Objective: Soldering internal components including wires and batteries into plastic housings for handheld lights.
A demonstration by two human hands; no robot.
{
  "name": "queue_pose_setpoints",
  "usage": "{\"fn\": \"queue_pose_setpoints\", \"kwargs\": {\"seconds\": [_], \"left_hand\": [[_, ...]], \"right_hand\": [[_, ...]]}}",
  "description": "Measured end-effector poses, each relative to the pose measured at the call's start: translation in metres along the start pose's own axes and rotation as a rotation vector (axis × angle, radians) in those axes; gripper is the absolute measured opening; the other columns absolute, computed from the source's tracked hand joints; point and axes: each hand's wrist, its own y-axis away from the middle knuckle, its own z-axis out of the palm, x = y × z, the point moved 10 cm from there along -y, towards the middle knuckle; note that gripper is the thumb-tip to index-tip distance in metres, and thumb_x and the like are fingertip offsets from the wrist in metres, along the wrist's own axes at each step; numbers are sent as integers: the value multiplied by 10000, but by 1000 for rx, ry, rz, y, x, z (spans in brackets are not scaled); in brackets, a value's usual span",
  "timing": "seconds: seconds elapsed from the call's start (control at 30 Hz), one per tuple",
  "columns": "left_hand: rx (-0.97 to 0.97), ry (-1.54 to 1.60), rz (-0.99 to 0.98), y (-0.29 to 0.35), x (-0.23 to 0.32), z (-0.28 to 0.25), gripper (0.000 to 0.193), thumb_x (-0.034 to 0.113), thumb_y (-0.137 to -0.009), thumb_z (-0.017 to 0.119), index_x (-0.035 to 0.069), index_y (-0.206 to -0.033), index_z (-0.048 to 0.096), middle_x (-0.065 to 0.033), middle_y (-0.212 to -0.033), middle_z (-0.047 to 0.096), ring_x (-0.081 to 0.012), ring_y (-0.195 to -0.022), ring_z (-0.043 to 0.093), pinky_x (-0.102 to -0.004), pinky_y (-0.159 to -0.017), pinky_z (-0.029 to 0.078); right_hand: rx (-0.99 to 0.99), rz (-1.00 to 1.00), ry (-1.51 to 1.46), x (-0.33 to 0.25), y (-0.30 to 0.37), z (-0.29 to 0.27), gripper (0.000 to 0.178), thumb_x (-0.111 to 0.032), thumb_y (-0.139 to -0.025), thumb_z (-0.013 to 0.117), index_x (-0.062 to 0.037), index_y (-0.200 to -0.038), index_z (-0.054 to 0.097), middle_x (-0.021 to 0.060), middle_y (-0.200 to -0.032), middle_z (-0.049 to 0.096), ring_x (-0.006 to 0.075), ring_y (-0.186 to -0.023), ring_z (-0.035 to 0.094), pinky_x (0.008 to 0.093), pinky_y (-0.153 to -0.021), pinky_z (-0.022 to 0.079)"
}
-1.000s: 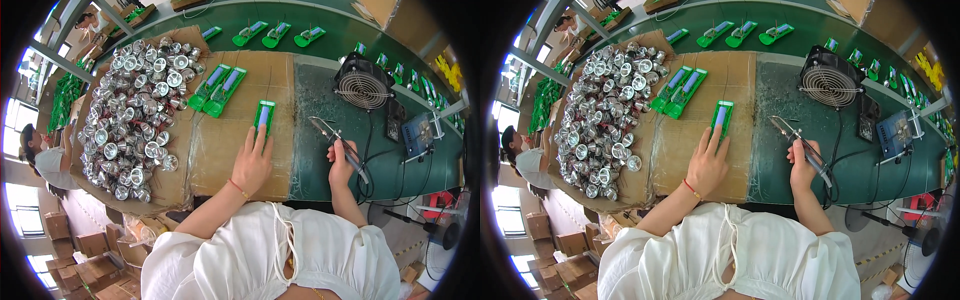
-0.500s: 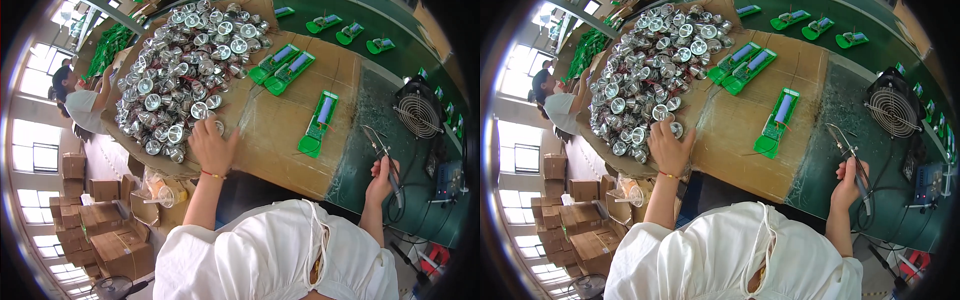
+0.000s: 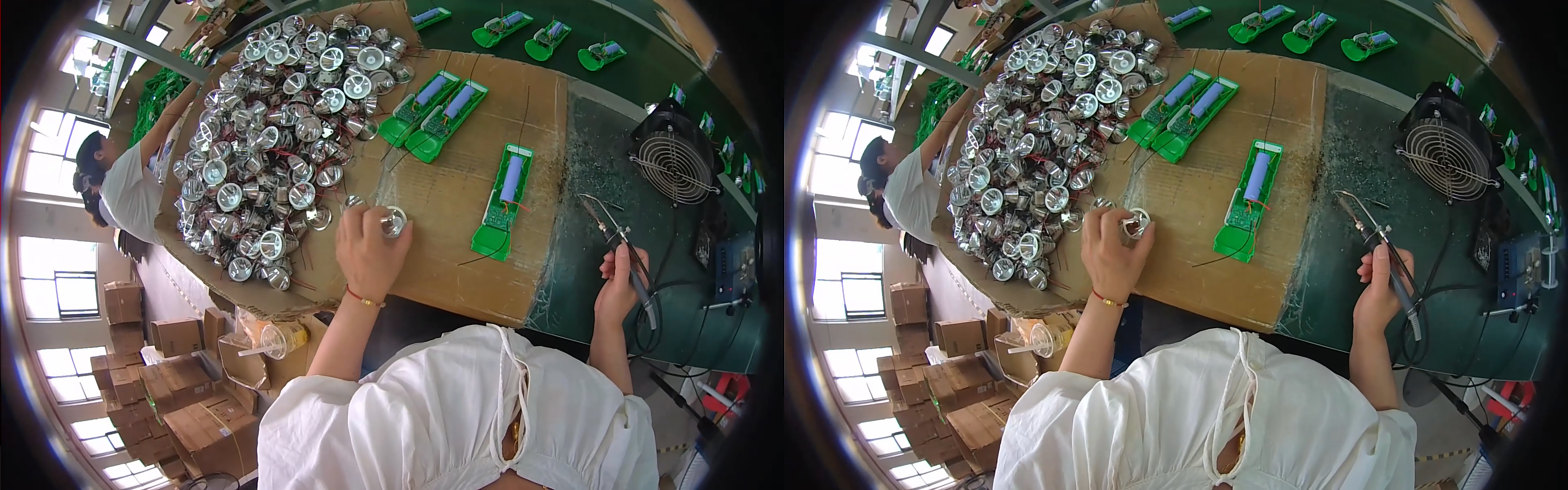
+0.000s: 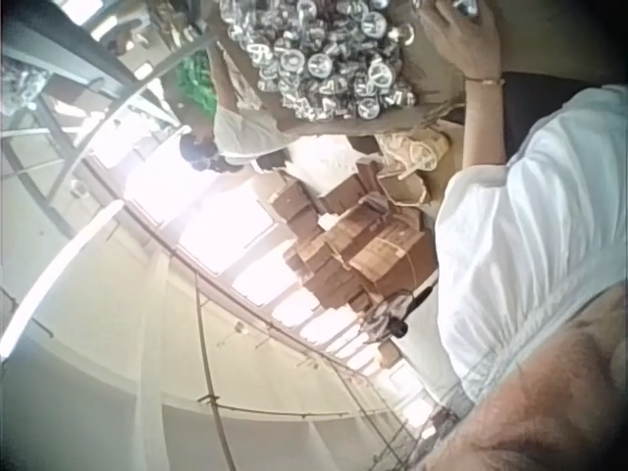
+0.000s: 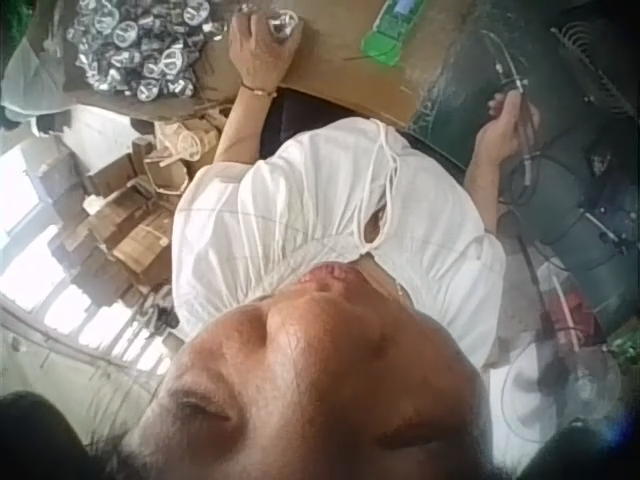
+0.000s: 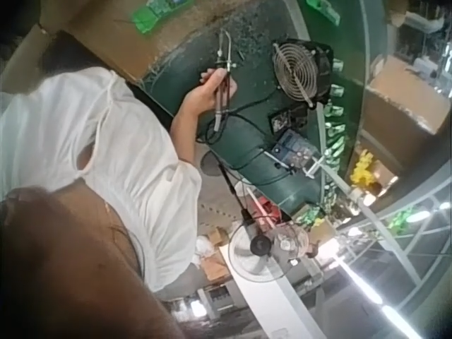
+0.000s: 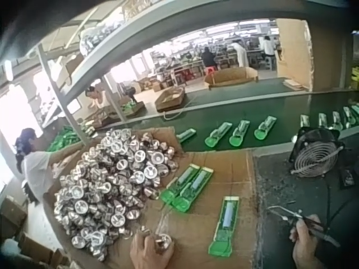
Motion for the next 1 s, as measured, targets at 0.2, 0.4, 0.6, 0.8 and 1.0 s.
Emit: {"fn": "queue_pose_setpoints", "kwargs": {"seconds": [0.2, 0.4, 0.6, 0.8, 1.0], "left_hand": [[-347, -130, -317, 13, -35, 8, 353, 386, -729, 689, 86, -875, 575, -89, -729, 620, -287, -601, 607, -362, -497, 463], [-289, 111, -218, -3, -17, 44, 276, 302, -815, 615, 51, -929, 636, -121, -795, 633, -312, -688, 599, -392, -590, 474], [-302, 509, -106, -5, 18, 57, 136, 70, -839, 575, 27, -962, 614, -117, -793, 661, -222, -677, 639, -287, -618, 493], [-503, 875, -475, 14, 21, 81, 307, 46, -803, 635, 11, -1092, 538, -96, -770, 675, -132, -706, 645, -246, -629, 500], [-625, 1031, -641, 30, 35, 95, 161, 130, -801, 668, 3, -896, 638, -84, -728, 678, -113, -677, 647, -240, -614, 493]], "right_hand": [[0, -7, 35, 2, 0, -4, 173, -182, -868, 593, -26, -836, 525, 38, -667, 570, 58, -526, 487, 181, -474, 369], [-7, -5, 48, -3, 2, 1, 168, -176, -862, 594, -23, -849, 525, 41, -672, 573, 61, -533, 490, 182, -484, 378], [-11, -7, 41, -5, 5, 2, 187, -176, -853, 604, -7, -877, 526, 50, -684, 579, 71, -542, 514, 187, -496, 398], [-226, -76, -5, -36, 34, 29, 145, -55, -831, 583, 31, -890, 482, 103, -752, 564, 100, -568, 534, 216, -524, 448], [-594, -141, 52, -40, 61, 75, 224, -12, -767, 672, 22, -936, 529, 107, -829, 586, 91, -662, 551, 198, -563, 436]]}}
